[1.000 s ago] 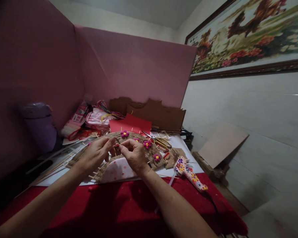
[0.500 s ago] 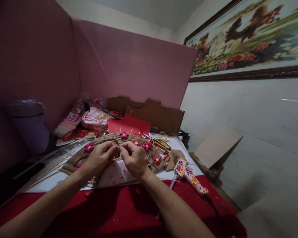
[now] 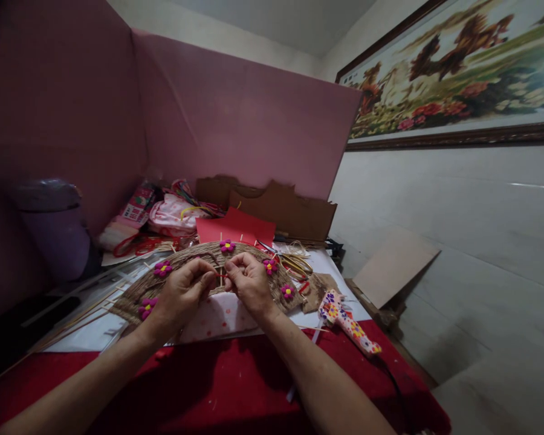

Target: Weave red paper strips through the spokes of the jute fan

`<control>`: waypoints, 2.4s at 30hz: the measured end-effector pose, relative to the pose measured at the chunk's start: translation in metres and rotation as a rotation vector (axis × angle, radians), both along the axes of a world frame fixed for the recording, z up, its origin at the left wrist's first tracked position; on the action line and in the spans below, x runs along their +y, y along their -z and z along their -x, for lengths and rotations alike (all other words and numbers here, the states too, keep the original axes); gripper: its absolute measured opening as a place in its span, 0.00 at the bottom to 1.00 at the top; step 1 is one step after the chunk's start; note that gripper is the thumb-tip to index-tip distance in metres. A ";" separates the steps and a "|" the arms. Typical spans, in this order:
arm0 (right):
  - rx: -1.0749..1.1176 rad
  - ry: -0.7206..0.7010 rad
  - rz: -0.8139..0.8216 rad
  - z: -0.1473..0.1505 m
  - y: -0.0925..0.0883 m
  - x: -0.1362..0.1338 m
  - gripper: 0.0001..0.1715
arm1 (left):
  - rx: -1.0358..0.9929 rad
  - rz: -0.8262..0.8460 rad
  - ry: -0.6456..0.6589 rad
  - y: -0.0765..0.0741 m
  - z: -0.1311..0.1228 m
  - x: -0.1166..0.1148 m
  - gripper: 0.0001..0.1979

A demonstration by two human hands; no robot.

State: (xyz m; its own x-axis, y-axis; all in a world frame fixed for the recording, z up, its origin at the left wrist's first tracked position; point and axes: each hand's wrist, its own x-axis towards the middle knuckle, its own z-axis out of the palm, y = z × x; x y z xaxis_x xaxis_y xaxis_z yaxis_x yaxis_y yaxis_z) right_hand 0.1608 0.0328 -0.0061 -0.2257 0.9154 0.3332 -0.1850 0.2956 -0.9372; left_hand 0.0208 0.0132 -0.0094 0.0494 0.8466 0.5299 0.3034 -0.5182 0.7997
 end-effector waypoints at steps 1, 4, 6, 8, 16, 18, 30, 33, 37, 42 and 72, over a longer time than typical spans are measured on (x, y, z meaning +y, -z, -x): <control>0.006 -0.008 0.010 0.000 0.000 0.001 0.15 | 0.011 -0.013 -0.010 0.000 0.000 0.000 0.06; 0.006 -0.023 0.029 -0.001 0.001 0.002 0.15 | 0.040 -0.031 -0.035 0.002 -0.002 -0.002 0.07; -0.013 -0.035 0.027 -0.001 0.002 0.003 0.15 | 0.040 -0.024 -0.035 0.002 -0.002 -0.003 0.09; -0.032 -0.044 0.017 -0.001 0.003 0.004 0.15 | 0.032 -0.017 -0.030 0.002 -0.002 -0.005 0.10; 0.045 -0.099 0.076 0.000 0.004 0.005 0.19 | 0.003 -0.005 -0.006 0.000 -0.003 -0.007 0.10; 0.098 -0.128 0.111 0.000 0.002 0.003 0.18 | -0.025 -0.004 -0.006 0.000 -0.003 -0.007 0.09; 0.134 -0.175 0.162 0.001 0.000 -0.001 0.07 | -0.100 0.010 -0.011 0.002 -0.003 -0.008 0.09; 0.134 -0.179 0.151 0.001 0.000 -0.001 0.07 | -0.102 0.012 -0.016 0.003 -0.002 -0.006 0.09; 0.129 -0.167 0.132 0.000 0.001 0.000 0.10 | -0.085 0.001 -0.027 0.003 -0.002 -0.006 0.09; 0.072 -0.144 0.094 0.000 0.001 0.000 0.11 | -0.050 -0.034 -0.037 0.004 -0.002 -0.006 0.09; -0.094 0.055 -0.086 -0.005 -0.006 -0.001 0.22 | 0.124 -0.155 -0.029 0.002 -0.005 -0.010 0.08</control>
State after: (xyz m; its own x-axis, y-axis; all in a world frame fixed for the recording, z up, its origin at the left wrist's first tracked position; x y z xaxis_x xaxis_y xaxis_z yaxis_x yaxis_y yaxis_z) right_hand 0.1663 0.0323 0.0001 -0.2099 0.8962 0.3909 -0.0784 0.3831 -0.9204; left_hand 0.0257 0.0036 -0.0114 0.0992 0.7571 0.6457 0.4113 -0.6221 0.6662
